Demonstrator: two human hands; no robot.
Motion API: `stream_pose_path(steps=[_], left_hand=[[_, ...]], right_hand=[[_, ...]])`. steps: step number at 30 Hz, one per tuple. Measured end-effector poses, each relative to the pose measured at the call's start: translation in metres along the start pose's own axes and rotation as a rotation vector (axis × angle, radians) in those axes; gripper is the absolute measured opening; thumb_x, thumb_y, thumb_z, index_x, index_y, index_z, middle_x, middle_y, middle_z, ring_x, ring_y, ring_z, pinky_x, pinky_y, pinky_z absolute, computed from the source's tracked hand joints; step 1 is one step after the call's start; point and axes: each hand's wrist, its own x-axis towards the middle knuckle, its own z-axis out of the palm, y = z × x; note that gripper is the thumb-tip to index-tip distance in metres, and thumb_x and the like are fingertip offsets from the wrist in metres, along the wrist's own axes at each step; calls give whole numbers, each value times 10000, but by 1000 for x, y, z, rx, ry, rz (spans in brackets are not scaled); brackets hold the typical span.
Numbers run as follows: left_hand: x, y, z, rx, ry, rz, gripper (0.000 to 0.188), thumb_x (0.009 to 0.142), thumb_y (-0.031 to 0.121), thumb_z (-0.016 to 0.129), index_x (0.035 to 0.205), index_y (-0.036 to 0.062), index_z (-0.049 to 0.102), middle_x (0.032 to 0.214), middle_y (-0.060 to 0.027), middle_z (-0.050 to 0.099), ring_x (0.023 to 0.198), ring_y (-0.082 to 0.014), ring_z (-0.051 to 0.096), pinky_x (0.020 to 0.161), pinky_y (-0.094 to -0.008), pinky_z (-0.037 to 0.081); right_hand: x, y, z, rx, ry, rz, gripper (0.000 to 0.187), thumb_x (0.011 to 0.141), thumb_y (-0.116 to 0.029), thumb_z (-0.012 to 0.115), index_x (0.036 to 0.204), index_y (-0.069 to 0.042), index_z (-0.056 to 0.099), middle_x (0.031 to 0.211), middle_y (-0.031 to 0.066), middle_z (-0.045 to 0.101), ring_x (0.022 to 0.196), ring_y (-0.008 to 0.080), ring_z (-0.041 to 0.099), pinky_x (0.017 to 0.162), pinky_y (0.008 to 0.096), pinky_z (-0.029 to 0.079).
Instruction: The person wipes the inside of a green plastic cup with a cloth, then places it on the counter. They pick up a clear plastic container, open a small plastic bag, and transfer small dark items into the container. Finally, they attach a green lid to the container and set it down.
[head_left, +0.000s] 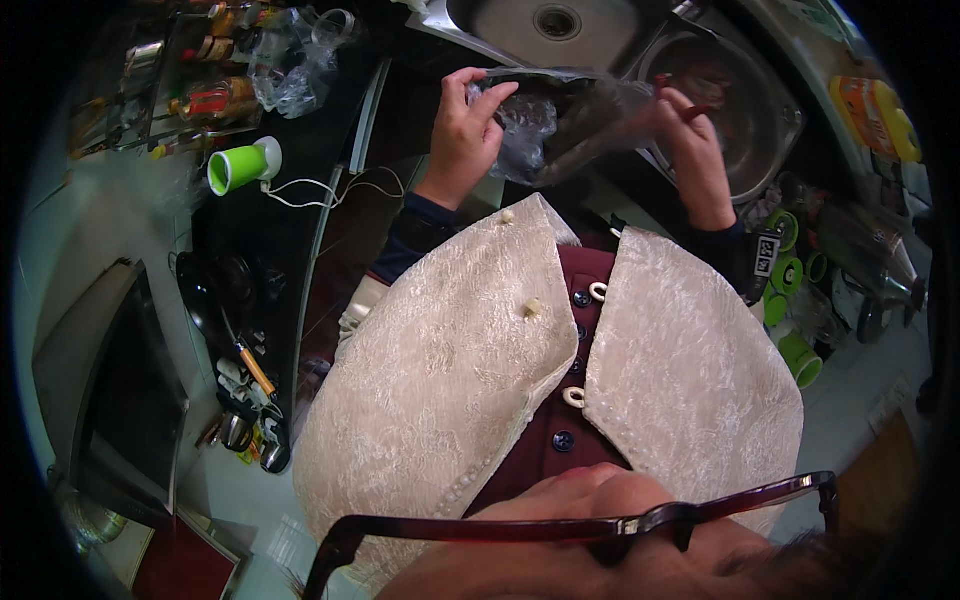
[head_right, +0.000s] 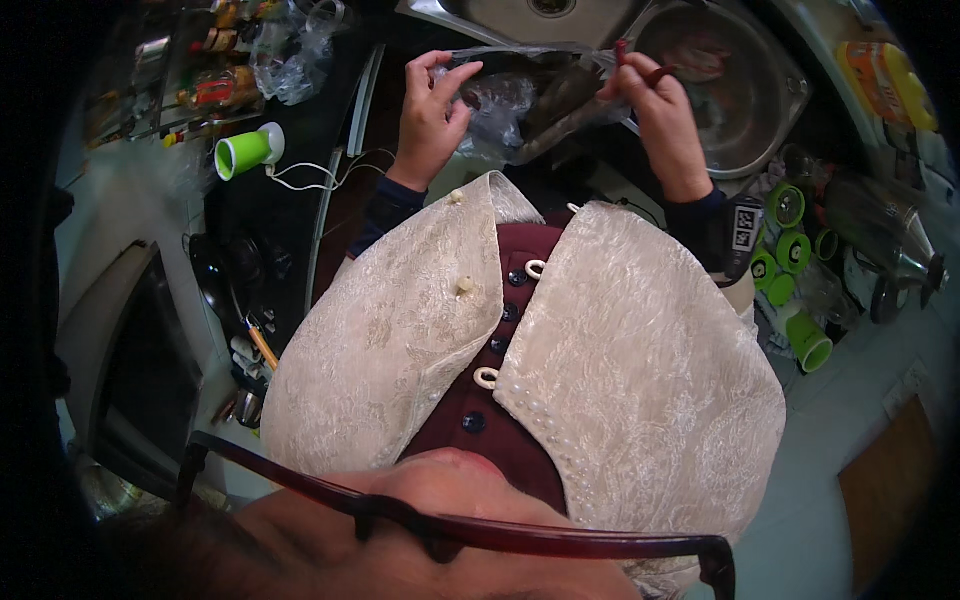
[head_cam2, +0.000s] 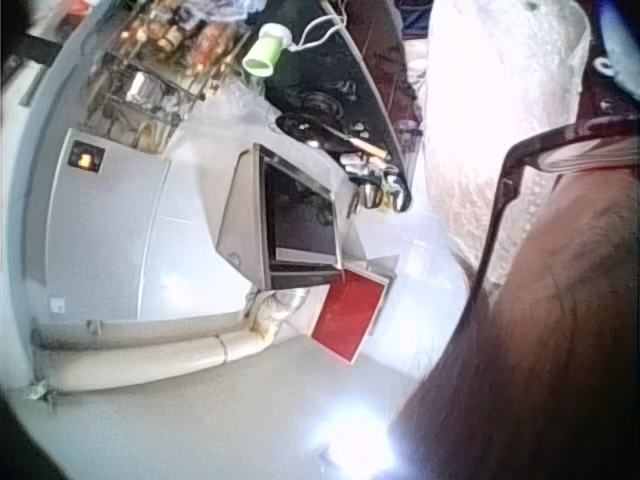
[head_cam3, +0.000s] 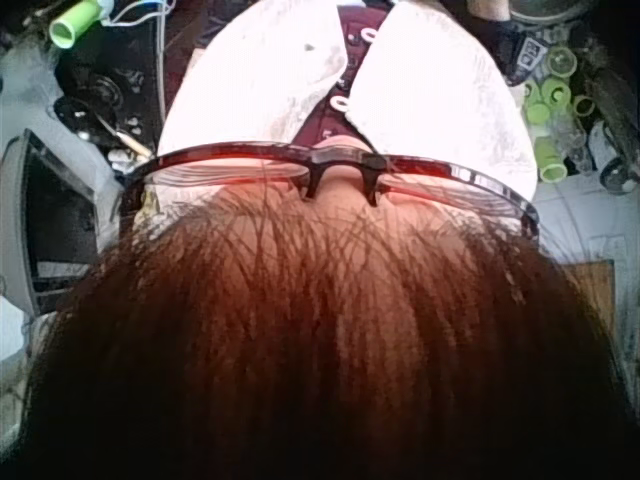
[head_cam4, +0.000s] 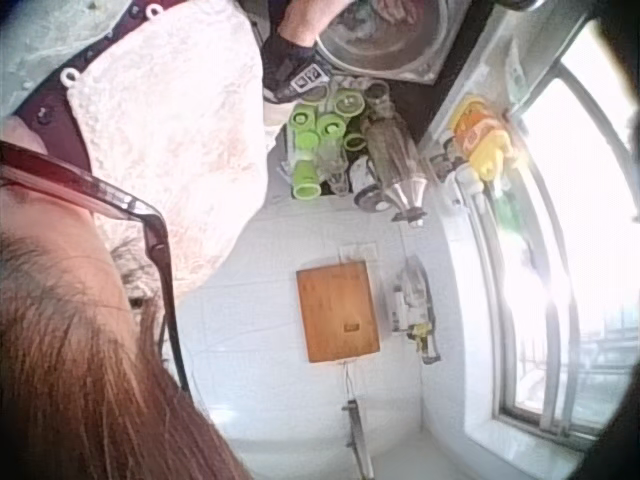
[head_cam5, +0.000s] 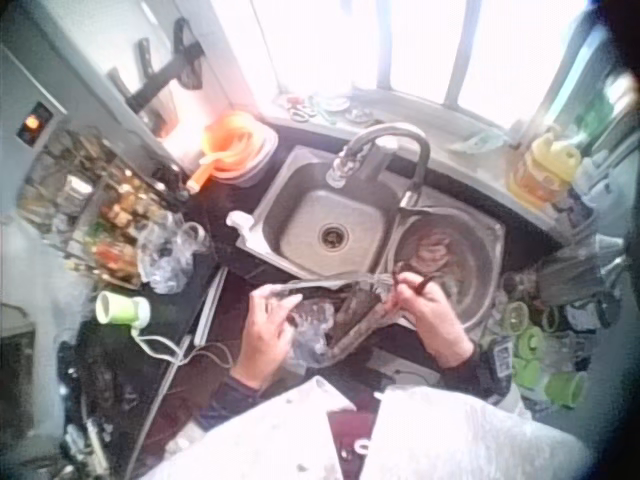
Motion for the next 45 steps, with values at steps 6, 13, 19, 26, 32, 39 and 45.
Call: stream_pose_path(steps=[6,13,19,26,32,39,45], left_hand=[[-6,-18,-25,261,-133,123,810,696,-175,604,1435,153,572,1461,-185,408,1062,-284,596,954,-376,520],[-14,-29,-77,383,-296,-148,210,798,37,705,1007,39,719,976,-105,668,771,-223,644,702,-319,538],[-12,-3,-86,-497,-108,-500,140,911,76,727,821,-24,687,735,0,588,650,-68,548,601,-237,419],[31,27,-90,-698,-51,-507,93,967,96,684,929,12,702,695,29,583,573,-15,466,525,-176,352],[76,32,-45,-1023,-329,-194,207,1095,209,462,1063,47,587,1143,-202,729,1017,-264,738,921,-357,581],[71,51,-44,-1010,-400,-219,221,958,78,638,768,46,531,782,2,587,744,-73,543,698,-240,459],[68,61,-36,-415,-270,147,332,755,-4,764,706,26,436,663,-78,441,580,-205,433,565,-320,379]], right_hand=[[-4,-12,-22,151,115,-42,249,1081,-252,485,1080,-72,657,951,47,700,957,149,656,950,304,480],[-8,-15,-17,267,93,-43,284,1085,-236,478,1195,-29,638,1072,86,720,1009,174,683,965,326,510],[-16,-29,-7,132,122,-62,327,1085,-218,494,1299,8,593,1148,120,712,974,198,708,912,319,543],[-16,-63,12,-109,-191,-65,279,1055,-131,556,1272,39,600,1089,94,694,977,155,676,866,277,541],[-9,-101,65,-664,-678,-363,129,950,-19,592,1075,2,618,966,136,594,875,297,624,760,353,493],[34,-103,58,-535,-336,-764,124,997,-59,598,1107,-17,637,934,85,582,836,218,612,750,309,503],[65,-41,54,30,-431,-268,214,1072,-218,540,1041,-21,619,929,33,619,883,130,635,796,262,542]])
